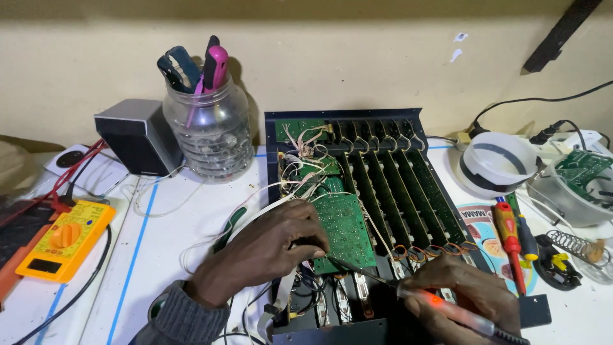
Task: Removing a secondary circuit board from an electronic device using a screwdriver, pliers, and a soldering iron.
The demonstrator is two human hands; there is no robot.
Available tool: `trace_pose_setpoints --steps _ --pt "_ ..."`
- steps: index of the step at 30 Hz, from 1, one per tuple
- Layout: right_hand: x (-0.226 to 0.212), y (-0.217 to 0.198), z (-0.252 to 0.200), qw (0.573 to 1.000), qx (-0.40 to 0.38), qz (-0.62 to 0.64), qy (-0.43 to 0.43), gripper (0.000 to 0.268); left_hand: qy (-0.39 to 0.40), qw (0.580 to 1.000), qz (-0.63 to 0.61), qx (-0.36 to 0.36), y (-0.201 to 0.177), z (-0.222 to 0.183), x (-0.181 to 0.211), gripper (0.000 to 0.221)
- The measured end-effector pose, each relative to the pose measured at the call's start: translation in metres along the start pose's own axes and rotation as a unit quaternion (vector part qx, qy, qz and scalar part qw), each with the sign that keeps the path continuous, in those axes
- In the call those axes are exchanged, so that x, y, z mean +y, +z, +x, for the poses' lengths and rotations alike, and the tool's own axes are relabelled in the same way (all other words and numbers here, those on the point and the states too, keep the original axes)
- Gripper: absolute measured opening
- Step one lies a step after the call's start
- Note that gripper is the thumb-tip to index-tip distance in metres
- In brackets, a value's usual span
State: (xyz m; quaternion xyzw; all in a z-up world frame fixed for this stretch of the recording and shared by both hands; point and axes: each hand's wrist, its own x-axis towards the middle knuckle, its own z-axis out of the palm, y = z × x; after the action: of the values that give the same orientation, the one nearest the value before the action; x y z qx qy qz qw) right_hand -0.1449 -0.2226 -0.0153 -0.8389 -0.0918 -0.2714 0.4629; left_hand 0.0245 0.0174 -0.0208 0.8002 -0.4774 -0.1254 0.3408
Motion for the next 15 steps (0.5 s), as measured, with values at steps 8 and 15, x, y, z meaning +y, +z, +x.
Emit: trace_pose_setpoints --steps 8,15 --pt "0.006 -0.003 0.005 0.999 -0.016 0.019 -0.034 0.010 0.049 0.999 0.021 0.001 0.002 -0.001 -0.003 0.025" --pt "0.005 -0.008 0.015 0.993 -0.078 0.021 -0.083 0.013 0.073 0.997 0.017 0.012 0.001 -0.003 0.000 0.024"
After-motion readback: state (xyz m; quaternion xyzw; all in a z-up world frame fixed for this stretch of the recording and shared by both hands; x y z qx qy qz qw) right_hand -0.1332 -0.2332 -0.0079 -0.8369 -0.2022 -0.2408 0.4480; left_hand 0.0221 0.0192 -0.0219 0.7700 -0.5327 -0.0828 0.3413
